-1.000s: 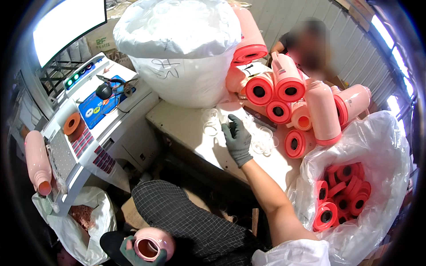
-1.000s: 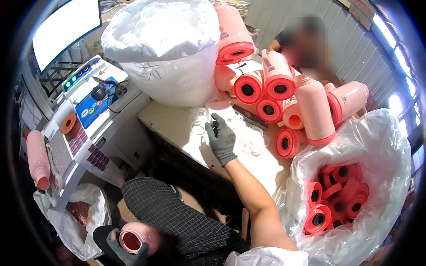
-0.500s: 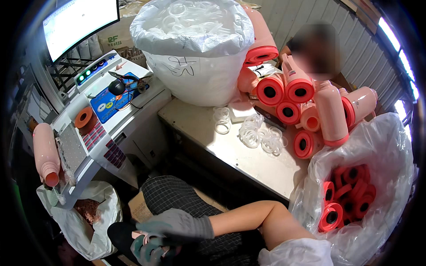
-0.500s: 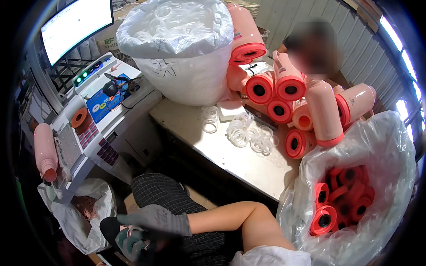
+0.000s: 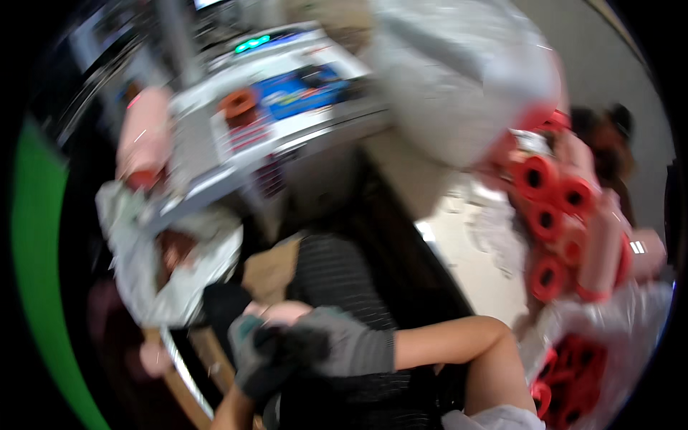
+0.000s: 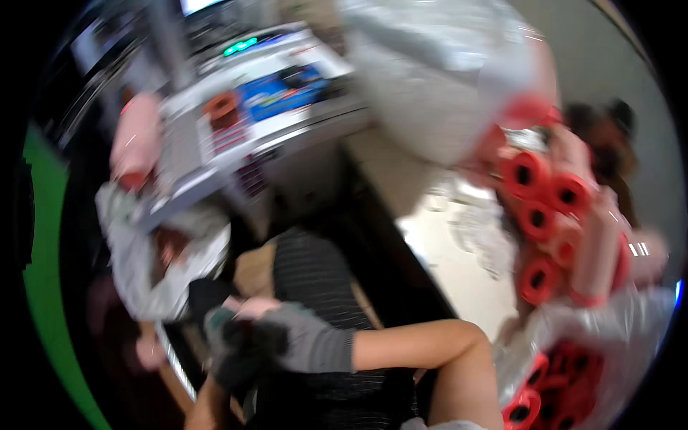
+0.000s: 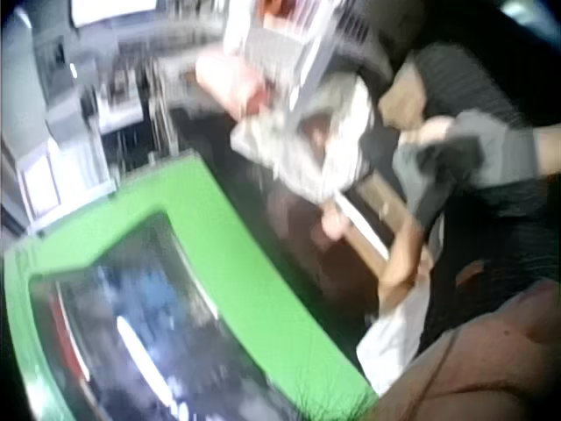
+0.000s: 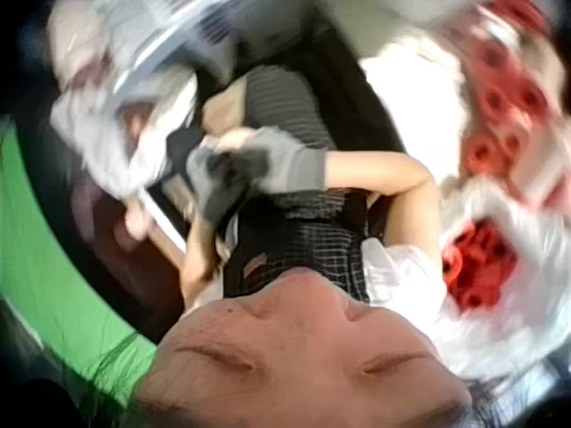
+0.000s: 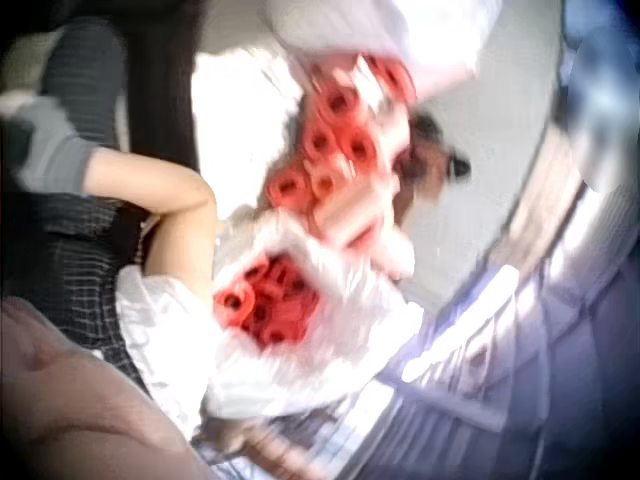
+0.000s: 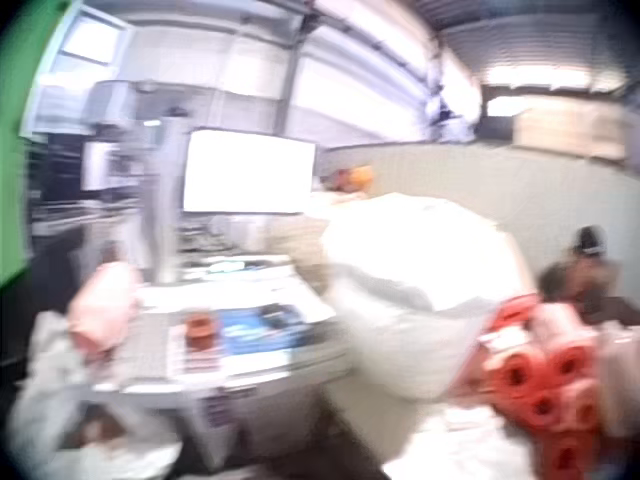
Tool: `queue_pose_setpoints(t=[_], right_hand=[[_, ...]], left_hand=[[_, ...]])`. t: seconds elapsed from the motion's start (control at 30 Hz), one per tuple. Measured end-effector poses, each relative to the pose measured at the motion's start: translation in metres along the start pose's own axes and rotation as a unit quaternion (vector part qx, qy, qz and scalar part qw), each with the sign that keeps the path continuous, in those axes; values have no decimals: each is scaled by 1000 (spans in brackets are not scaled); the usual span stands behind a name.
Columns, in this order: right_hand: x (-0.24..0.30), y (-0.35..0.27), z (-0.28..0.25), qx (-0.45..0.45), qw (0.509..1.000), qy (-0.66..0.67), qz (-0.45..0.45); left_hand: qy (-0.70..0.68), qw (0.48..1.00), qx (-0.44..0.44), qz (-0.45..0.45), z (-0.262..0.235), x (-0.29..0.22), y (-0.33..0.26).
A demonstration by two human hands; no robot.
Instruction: The person applies adhesive labels to pink plastic containers using a label printer. They pick up a container, tear a label from the printer, apply it to the container's body, and then place a red lid on top. The finished containers are stacked on a nearby table.
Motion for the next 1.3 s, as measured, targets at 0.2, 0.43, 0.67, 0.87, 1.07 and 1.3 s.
queue_pose_setpoints(t=[0.2,0.43,0.67,0.87,1.07,1.3], right_hand=[[0,-7,28,-67,957,-226,-167],[9,-2,-6,-144,980,107,87],[-46,0,38,-180,973,-60,-134],[-62,1,62,-195,952,-151,-182],[-69,2,76,-162,959,-164,-166],[-48,-2,46,-200,959,-116,-164]], left_hand=[[165,978,-59,110,-36,-28,21],[273,957,-27,94,-25,-42,50],[217,957,60,184,-27,-38,96],[147,967,126,167,-28,-36,108],[107,971,195,83,-24,-13,100],[107,976,155,111,-24,-16,98]])
Point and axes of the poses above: each hand's wrist, its own y-axis towards the middle knuckle, its own z-axis out of the palm, x = y × z, the point moved 1 cm from there along y, towards the middle knuckle, and after that the axes turned 11 degrees about -x, right-handed, at the moved point
